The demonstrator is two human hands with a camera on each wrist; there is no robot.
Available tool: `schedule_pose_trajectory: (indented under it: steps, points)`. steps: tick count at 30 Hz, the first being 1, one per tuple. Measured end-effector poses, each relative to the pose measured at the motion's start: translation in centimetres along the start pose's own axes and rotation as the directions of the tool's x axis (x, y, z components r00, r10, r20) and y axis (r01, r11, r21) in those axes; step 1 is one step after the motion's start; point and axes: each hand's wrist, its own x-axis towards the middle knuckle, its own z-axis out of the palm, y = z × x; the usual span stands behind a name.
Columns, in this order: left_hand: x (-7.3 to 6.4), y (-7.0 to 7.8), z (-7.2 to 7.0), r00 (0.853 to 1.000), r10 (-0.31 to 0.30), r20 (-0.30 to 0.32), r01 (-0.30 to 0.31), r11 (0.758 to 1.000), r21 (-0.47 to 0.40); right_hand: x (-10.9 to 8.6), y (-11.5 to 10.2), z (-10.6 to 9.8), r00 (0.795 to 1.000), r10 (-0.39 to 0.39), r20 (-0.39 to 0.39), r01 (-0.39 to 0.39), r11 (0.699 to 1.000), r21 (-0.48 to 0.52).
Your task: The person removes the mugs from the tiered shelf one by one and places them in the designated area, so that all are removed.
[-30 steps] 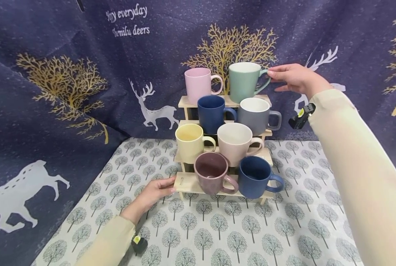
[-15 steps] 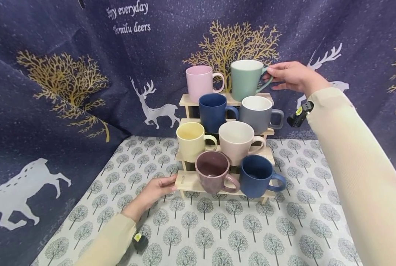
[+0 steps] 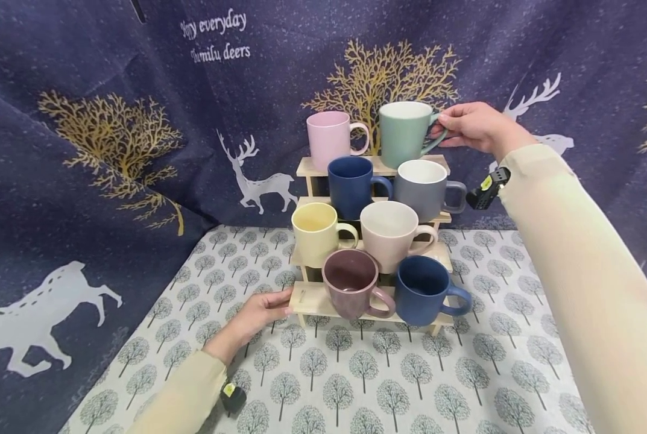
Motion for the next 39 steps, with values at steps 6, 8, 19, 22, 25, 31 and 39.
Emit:
schedule_pose_trajectory:
  steps: [6,8,19,22,25,31,39]
  points:
    - [0.0,0.1,-0.2,1.000,-0.010,0.011,0.010,1.000,-0.016,0.0,0.1,0.3,0.999,-0.034,-0.021,0.035,0.998,0.047]
    - [0.0,0.1,-0.1,1.000,-0.007,0.012,0.008,1.000,-0.015,0.0,0.2,0.4,0.999,-0.041,-0.035,0.043,0.997,0.056]
    - [-0.3,0.3,0.3,1.000,-0.010,0.013,0.010,1.000,-0.004,0.0,0.7,0.5,0.994,-0.082,-0.077,0.083,0.996,0.018]
    - [-0.4,0.5,0.2,1.000,-0.013,0.006,0.013,1.000,-0.009,-0.1,0.4,0.6,0.992,-0.094,-0.088,0.094,0.996,-0.003]
    - [-0.5,0.7,0.1,1.000,-0.011,0.004,0.012,1.000,-0.014,-0.2,0.2,0.6,0.990,-0.100,-0.095,0.100,0.995,-0.011]
    - [-0.5,0.7,0.2,1.000,0.004,0.011,-0.004,1.000,-0.006,-0.4,0.0,0.6,0.985,-0.105,-0.136,0.110,0.993,0.034]
    - [-0.5,0.6,0.2,1.000,0.004,0.008,-0.004,1.000,-0.011,-0.9,-0.3,0.5,0.979,-0.127,-0.158,0.146,0.983,0.113]
